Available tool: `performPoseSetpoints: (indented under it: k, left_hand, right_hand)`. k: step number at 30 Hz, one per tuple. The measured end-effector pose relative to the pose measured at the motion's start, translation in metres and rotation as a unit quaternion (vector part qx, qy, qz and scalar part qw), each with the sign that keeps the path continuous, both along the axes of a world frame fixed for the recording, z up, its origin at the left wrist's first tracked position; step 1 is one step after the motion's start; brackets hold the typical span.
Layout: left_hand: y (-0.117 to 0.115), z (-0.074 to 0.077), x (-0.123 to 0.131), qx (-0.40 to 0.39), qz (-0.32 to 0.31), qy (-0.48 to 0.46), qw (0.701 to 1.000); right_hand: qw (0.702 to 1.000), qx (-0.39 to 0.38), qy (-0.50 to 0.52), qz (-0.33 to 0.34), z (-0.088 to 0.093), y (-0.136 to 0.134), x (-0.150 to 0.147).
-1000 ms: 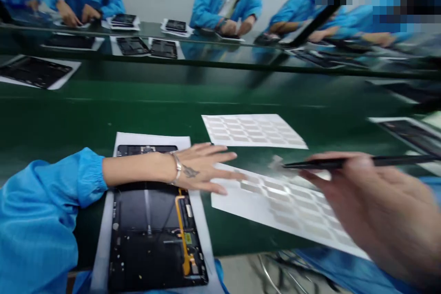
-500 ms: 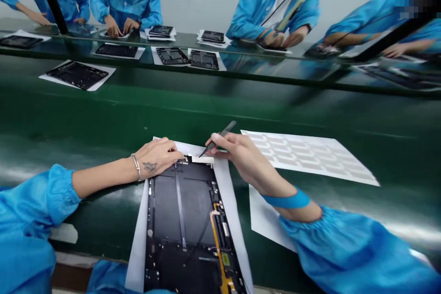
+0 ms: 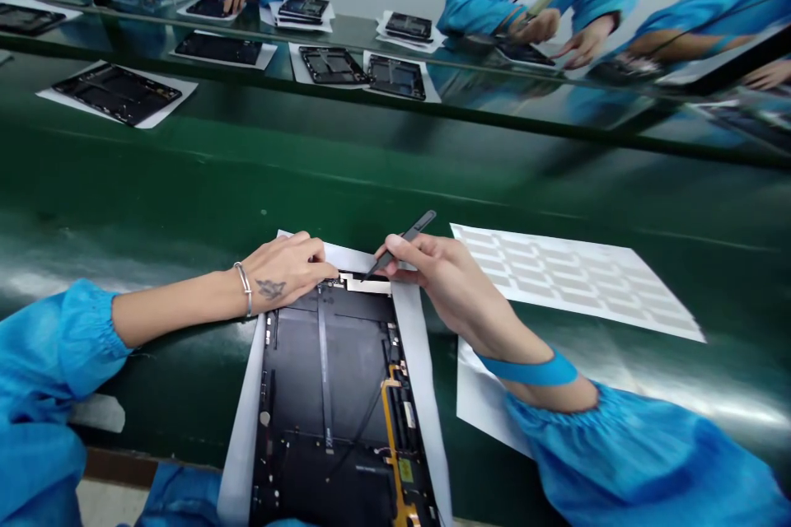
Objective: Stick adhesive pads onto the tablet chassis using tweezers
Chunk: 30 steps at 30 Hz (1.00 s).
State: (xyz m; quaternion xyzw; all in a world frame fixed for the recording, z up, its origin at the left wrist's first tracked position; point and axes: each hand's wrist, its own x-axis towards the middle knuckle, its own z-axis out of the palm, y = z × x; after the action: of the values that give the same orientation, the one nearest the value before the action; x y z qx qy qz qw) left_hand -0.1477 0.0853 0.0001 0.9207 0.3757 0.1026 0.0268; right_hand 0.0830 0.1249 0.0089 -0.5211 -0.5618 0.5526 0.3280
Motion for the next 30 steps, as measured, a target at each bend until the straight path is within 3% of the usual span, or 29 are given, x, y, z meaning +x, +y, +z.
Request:
performPoseSetpoints:
  k: [30]
  left_hand:
    - [-0.0011,0.0046,0.0029,-0.021,0.003,0.021,1.0]
  right_hand:
    - [1.0,0.012,-0.023,-0.001,-0.001,0.0012,0.0002]
